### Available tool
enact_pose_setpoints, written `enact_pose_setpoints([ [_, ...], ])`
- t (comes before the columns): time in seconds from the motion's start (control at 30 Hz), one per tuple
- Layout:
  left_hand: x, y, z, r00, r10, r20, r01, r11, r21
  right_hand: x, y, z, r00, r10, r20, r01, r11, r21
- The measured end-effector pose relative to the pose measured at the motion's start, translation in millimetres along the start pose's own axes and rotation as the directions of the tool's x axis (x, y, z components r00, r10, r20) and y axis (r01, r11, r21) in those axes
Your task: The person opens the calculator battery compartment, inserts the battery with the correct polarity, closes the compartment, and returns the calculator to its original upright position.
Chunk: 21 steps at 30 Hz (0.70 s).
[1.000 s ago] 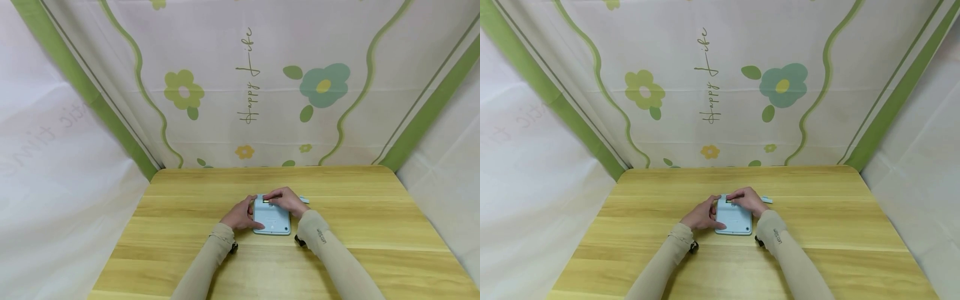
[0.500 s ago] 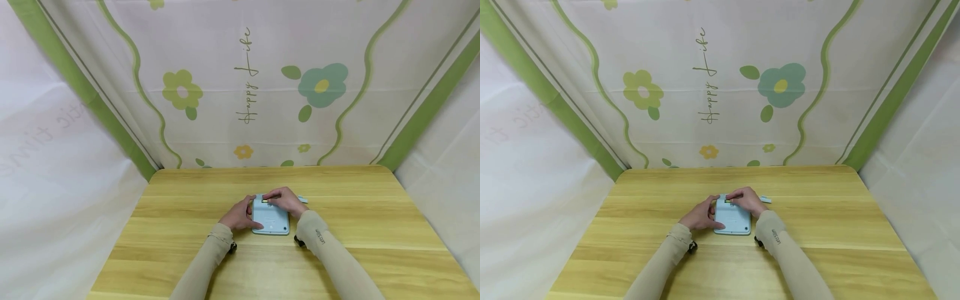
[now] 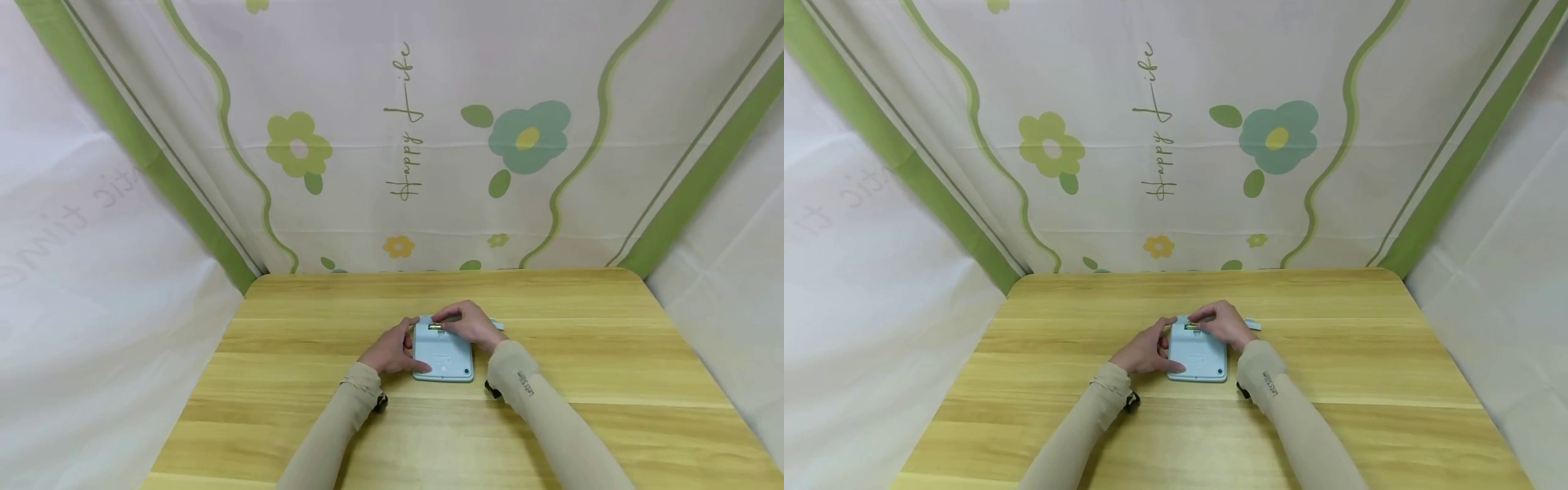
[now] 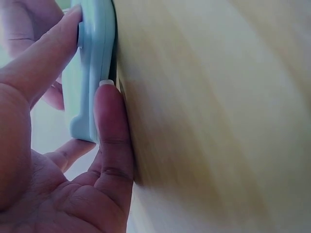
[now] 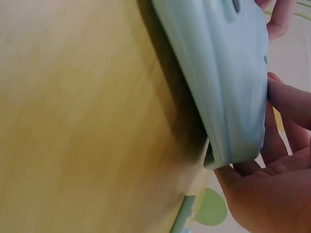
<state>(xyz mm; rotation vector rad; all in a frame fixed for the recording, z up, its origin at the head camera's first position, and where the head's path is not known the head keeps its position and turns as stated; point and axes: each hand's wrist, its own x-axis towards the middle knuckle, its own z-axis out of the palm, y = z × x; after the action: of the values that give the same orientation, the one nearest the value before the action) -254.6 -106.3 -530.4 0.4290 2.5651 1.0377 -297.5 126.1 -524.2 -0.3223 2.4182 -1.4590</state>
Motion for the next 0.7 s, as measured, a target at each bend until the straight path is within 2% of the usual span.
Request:
enact_pose_setpoints([
  [0.4, -0.9, 0.7, 0.4, 1.0, -0.011, 0.008, 0.011, 1.0, -0.004, -8, 3, -18, 0.994, -0.039, -0.099, 0.032, 0.997, -0.065],
  [0.7, -0.3, 2.0, -0.6, 1.0, -0.012, 0.007, 0.012, 1.0, -0.028, -11, 11, -42, 0.983, -0.058, -0.175, 0.031, 0.987, -0.156],
])
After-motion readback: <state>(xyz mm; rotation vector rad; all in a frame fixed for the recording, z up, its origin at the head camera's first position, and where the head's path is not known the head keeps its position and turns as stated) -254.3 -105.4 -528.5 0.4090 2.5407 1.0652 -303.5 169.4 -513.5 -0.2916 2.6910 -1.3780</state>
